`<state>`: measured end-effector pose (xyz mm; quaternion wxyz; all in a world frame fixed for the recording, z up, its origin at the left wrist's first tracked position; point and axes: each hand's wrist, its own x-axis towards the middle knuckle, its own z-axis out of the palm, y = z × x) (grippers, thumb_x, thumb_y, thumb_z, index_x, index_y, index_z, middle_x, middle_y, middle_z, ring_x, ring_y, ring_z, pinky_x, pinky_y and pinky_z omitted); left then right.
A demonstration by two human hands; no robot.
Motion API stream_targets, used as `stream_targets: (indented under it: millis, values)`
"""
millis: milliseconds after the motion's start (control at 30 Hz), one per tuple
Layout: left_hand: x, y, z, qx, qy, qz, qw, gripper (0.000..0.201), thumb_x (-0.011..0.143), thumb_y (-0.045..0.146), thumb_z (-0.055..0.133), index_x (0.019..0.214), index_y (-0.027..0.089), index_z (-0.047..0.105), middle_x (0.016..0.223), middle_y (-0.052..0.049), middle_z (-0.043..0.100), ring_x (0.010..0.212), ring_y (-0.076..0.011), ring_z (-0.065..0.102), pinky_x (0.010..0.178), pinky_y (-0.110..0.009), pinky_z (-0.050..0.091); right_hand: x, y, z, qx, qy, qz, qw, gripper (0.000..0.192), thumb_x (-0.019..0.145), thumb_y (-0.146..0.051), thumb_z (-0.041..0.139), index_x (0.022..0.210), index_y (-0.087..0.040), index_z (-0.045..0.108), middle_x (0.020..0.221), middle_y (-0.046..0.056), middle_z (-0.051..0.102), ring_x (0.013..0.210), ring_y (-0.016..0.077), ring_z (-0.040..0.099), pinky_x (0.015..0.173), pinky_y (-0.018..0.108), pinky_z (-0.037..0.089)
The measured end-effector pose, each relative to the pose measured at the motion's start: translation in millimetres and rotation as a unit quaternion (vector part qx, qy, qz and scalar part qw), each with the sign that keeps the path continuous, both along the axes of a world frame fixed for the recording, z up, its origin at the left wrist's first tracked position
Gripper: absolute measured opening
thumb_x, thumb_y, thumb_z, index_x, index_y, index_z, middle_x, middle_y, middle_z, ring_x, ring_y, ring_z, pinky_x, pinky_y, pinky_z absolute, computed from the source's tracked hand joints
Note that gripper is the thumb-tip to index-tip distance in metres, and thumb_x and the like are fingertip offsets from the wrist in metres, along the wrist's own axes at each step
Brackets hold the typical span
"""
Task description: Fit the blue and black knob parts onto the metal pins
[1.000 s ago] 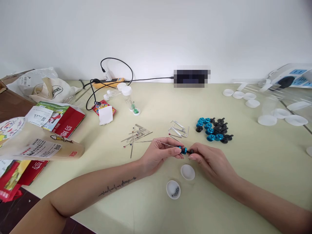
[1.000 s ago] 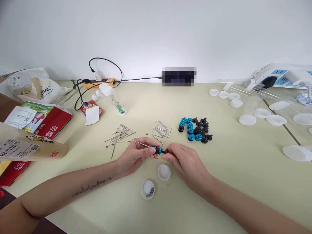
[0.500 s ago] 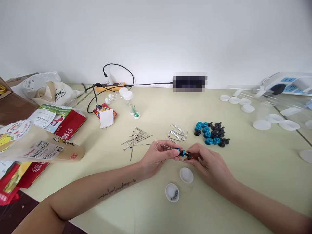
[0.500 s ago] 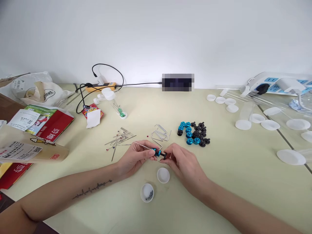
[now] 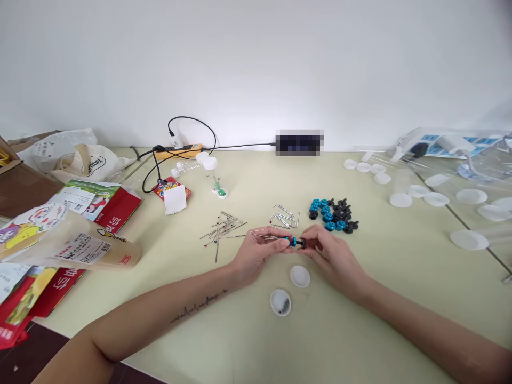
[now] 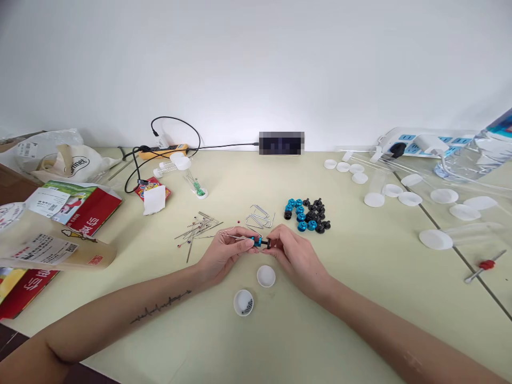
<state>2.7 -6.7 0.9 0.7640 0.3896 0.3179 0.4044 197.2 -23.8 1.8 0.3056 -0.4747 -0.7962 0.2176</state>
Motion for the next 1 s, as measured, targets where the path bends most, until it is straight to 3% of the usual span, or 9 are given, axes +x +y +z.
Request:
stream_targets:
  millis: [133,267,367,467,600,800,933,1000]
  values:
    - [0,0,0.0,-0.003,-0.001,0.005,1.0,0.023,0.069,0.024,0.073,0.089,0.014,0.069,0.085,-0.005,0.067,0.07,-0.0109,0.062,0.078,-0.028,0.046,-1,0,0.4,0.015,0.011,-0.009,1.0,0.003,0.09,-0.023,0.046,0.09,-0.021,0.048,0.082,0.002,0.059,0.064,0.0126,0.051,0.058,0.025,0.04]
    - [1,0,2.9,0.002,0.008,-0.006,1.0,0.024,0.067,0.025,0.074,0.087,0.013,0.07,0.083,-0.006,0.067,0.07,-0.0118,0.062,0.078,-0.029,0.046,3,-1,1.9,-0.024,-0.03,0.005,0.999,0.025,0.093,-0.034,0.04,0.073,-0.02,0.048,0.061,-0.002,0.051,0.055,0.0125,0.046,0.052,0.024,0.035]
    - [2,0,5.1,0.001,0.01,-0.002,1.0,0.026,0.066,0.027,0.075,0.086,0.012,0.07,0.082,-0.007,0.067,0.069,-0.0133,0.063,0.078,-0.03,0.046,4,-1,5.6,-0.039,-0.023,0.025,0.999,0.036,0.096,-0.036,0.03,0.069,-0.02,0.046,0.061,-0.001,0.05,0.056,0.0131,0.047,0.054,0.026,0.035]
    - [3,1,6.4,-0.011,-0.012,0.025,1.0,0.026,0.065,0.028,0.075,0.085,0.013,0.071,0.085,-0.007,0.067,0.071,-0.0136,0.063,0.08,-0.031,0.046,3,0,10.9,-0.064,0.015,0.016,0.998,0.034,0.097,-0.037,0.026,0.082,-0.019,0.052,0.07,0.002,0.057,0.062,0.0142,0.052,0.058,0.027,0.04]
    - [3,3,7.4,-0.033,-0.035,0.062,0.997,0.024,0.065,0.027,0.076,0.083,0.013,0.07,0.088,-0.007,0.067,0.071,-0.0116,0.062,0.081,-0.03,0.046,1,1,11.7,-0.091,0.043,-0.018,0.995,0.026,0.092,-0.041,0.04,0.106,-0.021,0.05,0.077,0.002,0.06,0.064,0.015,0.056,0.056,0.027,0.043]
    - [3,3,8.5,-0.028,-0.003,0.046,0.999,0.029,0.066,0.028,0.075,0.09,0.012,0.069,0.088,-0.008,0.068,0.073,-0.0133,0.063,0.082,-0.03,0.045,3,5,8.1,-0.112,0.034,-0.013,0.993,0.024,0.094,-0.039,0.038,0.094,-0.021,0.054,0.072,0.001,0.06,0.063,0.0148,0.054,0.055,0.026,0.041]
    - [4,3,8.5,-0.011,0.007,0.04,0.999,0.028,0.064,0.027,0.076,0.087,0.011,0.07,0.088,-0.009,0.067,0.073,-0.0144,0.063,0.08,-0.031,0.047,3,4,10.1,-0.097,0.029,0.005,0.995,0.037,0.097,-0.037,0.027,0.074,-0.02,0.052,0.066,0.001,0.057,0.061,0.0141,0.052,0.06,0.027,0.041]
    - [4,3,7.6,-0.009,0.006,0.04,0.999,0.028,0.064,0.027,0.076,0.087,0.011,0.07,0.088,-0.009,0.068,0.072,-0.0136,0.063,0.081,-0.03,0.046,3,3,10.1,-0.088,0.039,-0.005,0.995,0.037,0.097,-0.037,0.026,0.08,-0.02,0.054,0.068,0.001,0.058,0.062,0.014,0.053,0.061,0.027,0.041]
